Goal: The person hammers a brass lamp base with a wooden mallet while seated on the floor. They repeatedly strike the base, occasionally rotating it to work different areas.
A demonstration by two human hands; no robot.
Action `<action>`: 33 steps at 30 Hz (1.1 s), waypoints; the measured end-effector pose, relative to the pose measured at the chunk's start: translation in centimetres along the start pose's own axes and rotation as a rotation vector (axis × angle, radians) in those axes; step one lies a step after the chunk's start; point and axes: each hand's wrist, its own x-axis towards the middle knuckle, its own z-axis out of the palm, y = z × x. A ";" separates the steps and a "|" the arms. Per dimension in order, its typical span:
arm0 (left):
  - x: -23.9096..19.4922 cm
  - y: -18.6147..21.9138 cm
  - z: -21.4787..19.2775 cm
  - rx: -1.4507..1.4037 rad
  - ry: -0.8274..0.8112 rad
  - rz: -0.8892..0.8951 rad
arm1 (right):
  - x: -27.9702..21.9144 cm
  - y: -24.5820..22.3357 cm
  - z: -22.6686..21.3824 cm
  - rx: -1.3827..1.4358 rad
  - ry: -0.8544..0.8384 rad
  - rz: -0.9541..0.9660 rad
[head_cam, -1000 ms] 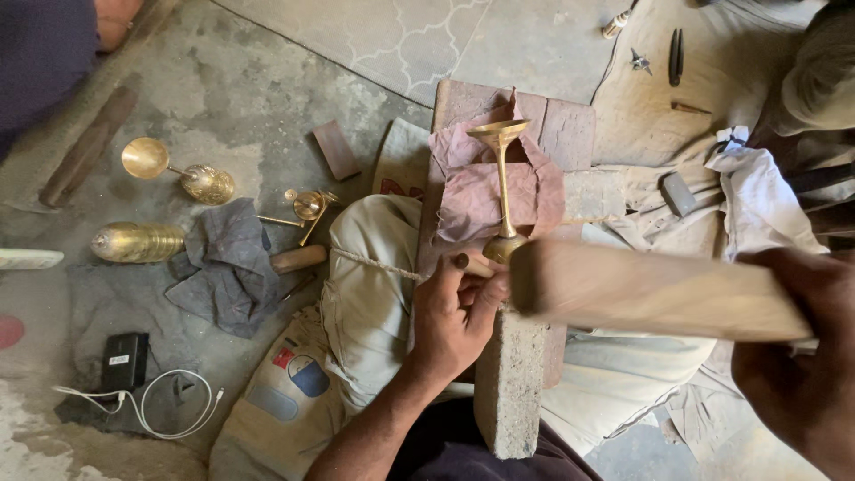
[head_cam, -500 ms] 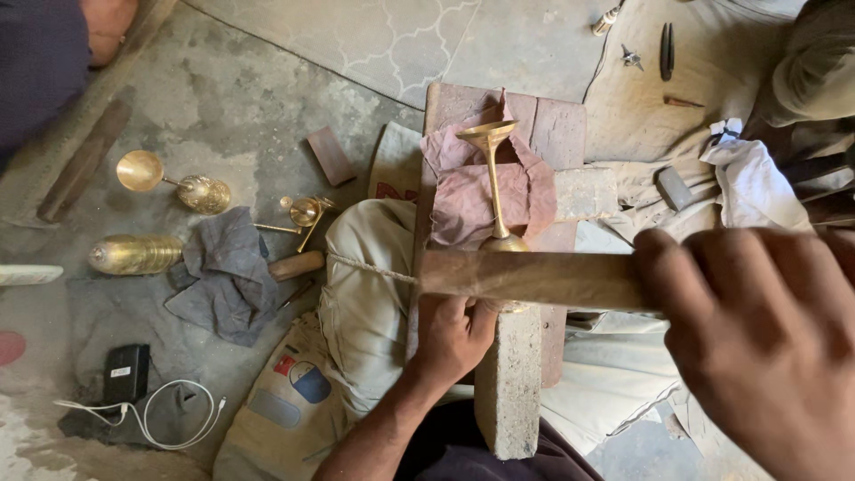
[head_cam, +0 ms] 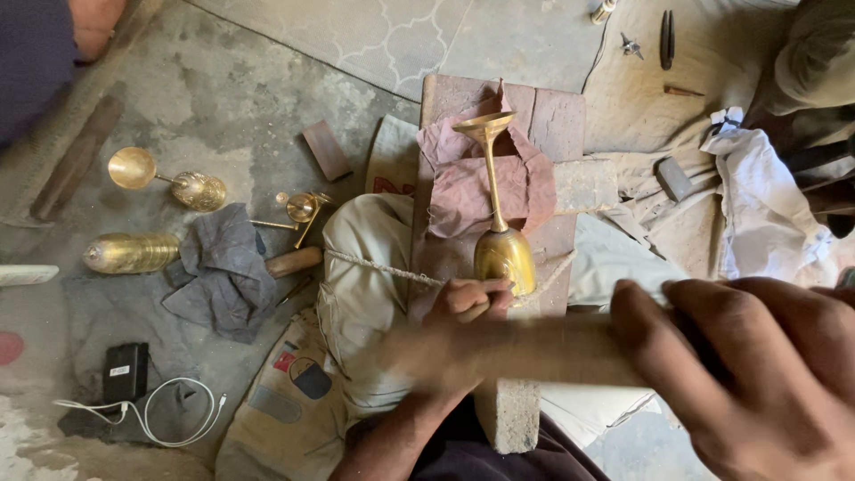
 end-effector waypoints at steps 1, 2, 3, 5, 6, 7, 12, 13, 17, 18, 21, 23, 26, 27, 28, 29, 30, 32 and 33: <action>0.0 0.0 0.0 -0.036 0.043 0.017 | -0.3 0.0 0.1 0.058 0.015 0.021; 0.2 -0.1 0.0 0.001 0.015 0.017 | -0.5 0.2 0.5 0.165 0.027 0.067; 0.3 -0.3 0.1 0.043 -0.011 0.023 | -0.8 0.3 0.6 0.130 -0.011 0.070; 0.5 -0.5 0.1 0.098 -0.062 0.024 | -1.7 0.5 0.5 -0.084 -0.136 0.032; 0.6 -0.6 0.0 0.112 -0.080 0.027 | -2.2 0.7 0.6 -0.118 -0.168 0.037; 0.6 -0.5 -0.1 0.127 -0.092 0.029 | -2.7 0.9 0.7 -0.151 -0.202 0.040; 1.1 0.6 -1.7 -0.019 -0.090 -0.165 | -5.3 3.2 3.0 0.275 -0.042 0.341; 1.3 0.8 -1.9 -0.132 -0.094 -0.197 | -5.9 3.7 3.6 0.331 -0.026 0.407; 2.9 0.4 -1.8 0.259 -0.263 -0.209 | -7.8 5.2 5.0 0.412 -0.095 0.585; 3.2 0.3 -1.6 0.284 -0.298 -0.203 | -8.1 5.3 5.2 0.406 -0.099 0.601; 3.3 0.5 -1.7 0.272 -0.322 -0.159 | -8.4 5.4 5.7 0.399 -0.085 0.614; 3.5 0.5 -1.7 0.254 -0.319 -0.148 | -8.1 5.4 5.9 0.395 -0.078 0.608; 3.8 0.6 -1.7 0.254 -0.333 -0.179 | -7.4 5.2 6.0 0.398 -0.076 0.598; 3.9 0.5 -1.7 0.255 -0.340 -0.186 | -7.1 5.1 5.9 0.397 -0.077 0.597; 4.0 0.5 -1.8 0.255 -0.348 -0.192 | -6.8 4.9 5.9 0.403 -0.072 0.584; 3.9 0.5 -1.8 0.267 -0.330 -0.107 | -6.5 4.7 5.9 0.406 -0.069 0.571; 3.8 0.5 -1.8 0.279 -0.313 -0.022 | -6.2 4.6 5.8 0.407 -0.069 0.563; 3.6 0.3 -1.8 0.289 -0.316 0.098 | -5.4 4.7 5.4 0.373 -0.079 0.506; 3.4 0.2 -1.9 0.287 -0.339 0.131 | -5.1 4.8 5.1 0.351 -0.081 0.473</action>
